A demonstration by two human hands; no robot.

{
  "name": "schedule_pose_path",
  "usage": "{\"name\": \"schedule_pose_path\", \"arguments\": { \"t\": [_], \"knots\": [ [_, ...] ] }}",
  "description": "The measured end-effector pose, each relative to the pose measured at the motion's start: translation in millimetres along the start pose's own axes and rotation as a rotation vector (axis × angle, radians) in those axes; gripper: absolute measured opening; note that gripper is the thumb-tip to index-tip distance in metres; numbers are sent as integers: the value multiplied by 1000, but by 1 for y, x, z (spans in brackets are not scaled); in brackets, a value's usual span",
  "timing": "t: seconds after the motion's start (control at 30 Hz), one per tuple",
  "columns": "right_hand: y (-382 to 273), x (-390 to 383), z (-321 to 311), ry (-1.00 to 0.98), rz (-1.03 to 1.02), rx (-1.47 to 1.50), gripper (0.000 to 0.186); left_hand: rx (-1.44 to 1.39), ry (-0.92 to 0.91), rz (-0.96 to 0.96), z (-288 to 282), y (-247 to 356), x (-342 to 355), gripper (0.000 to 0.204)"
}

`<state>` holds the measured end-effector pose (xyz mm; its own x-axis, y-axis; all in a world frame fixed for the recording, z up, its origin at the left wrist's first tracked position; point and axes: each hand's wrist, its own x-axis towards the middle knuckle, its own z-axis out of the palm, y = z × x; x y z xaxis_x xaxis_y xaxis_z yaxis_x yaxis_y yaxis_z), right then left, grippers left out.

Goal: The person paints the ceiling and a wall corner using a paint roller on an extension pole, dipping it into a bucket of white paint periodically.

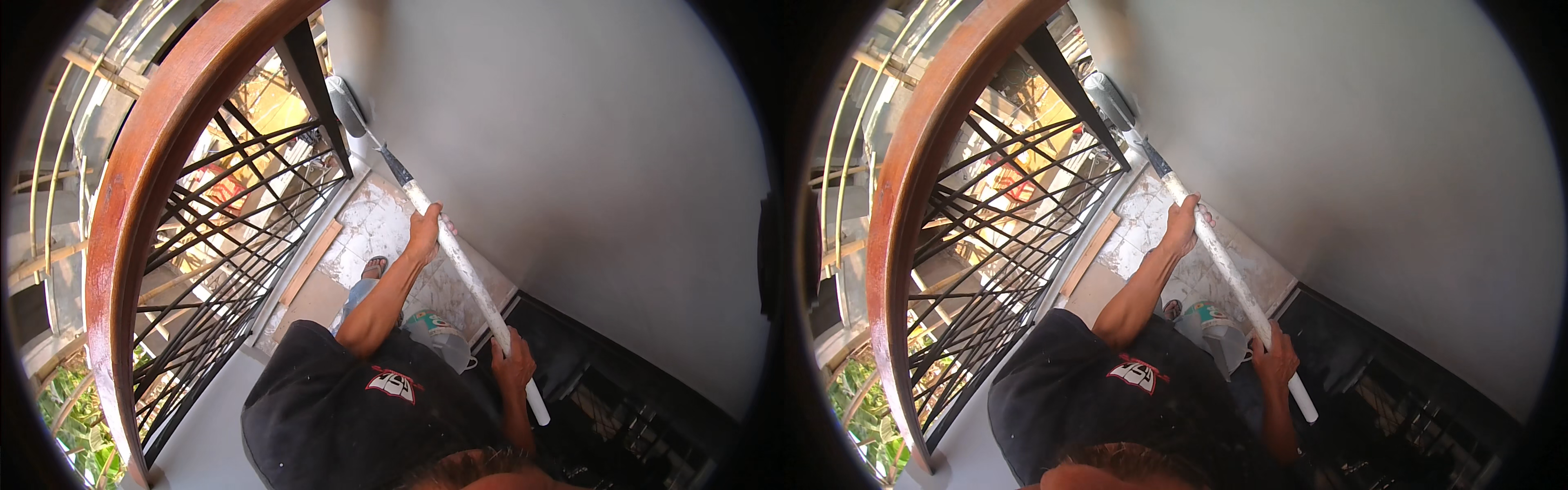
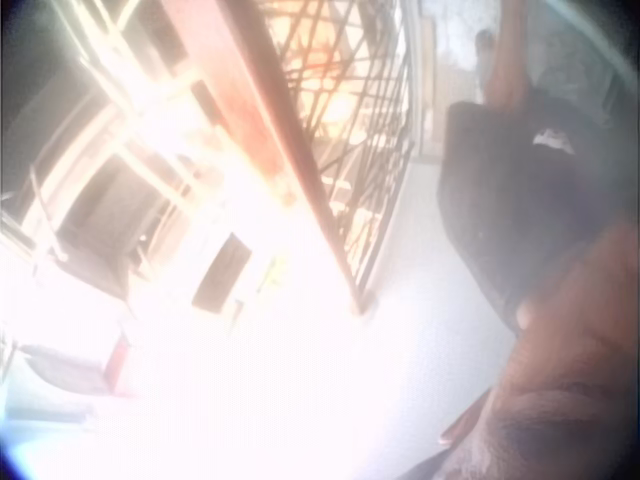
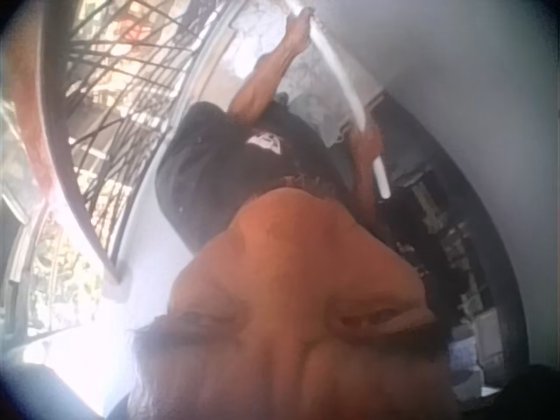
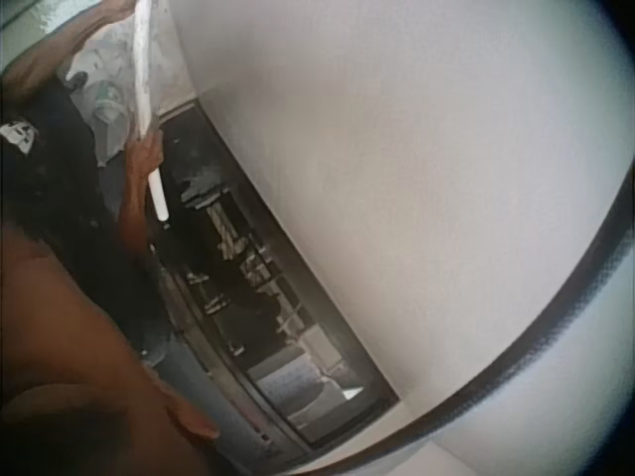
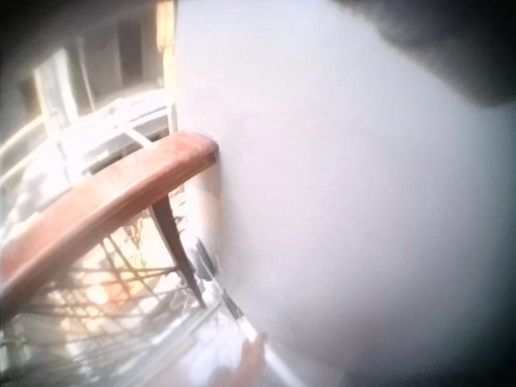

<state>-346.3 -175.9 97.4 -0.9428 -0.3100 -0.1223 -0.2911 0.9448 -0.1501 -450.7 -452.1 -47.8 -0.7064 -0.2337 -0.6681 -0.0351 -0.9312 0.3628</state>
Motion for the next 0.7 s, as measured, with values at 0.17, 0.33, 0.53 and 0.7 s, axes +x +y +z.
{"name": "schedule_pose_path", "arguments": {
  "t": [0.17,0.33,0.53,0.7],
  "knots": [
    [4,-2,-2,2,19,6,44,-29,-2,11,5,2,-1,19],
    [1,4,-2,-10,11,-11,43,-28,-3,18,6,11,1,20],
    [2,2,-6,2,14,6,43,-46,6,10,15,6,-6,17],
    [4,2,-4,20,-15,16,44,-17,3,38,15,9,-7,19]
  ]
}}
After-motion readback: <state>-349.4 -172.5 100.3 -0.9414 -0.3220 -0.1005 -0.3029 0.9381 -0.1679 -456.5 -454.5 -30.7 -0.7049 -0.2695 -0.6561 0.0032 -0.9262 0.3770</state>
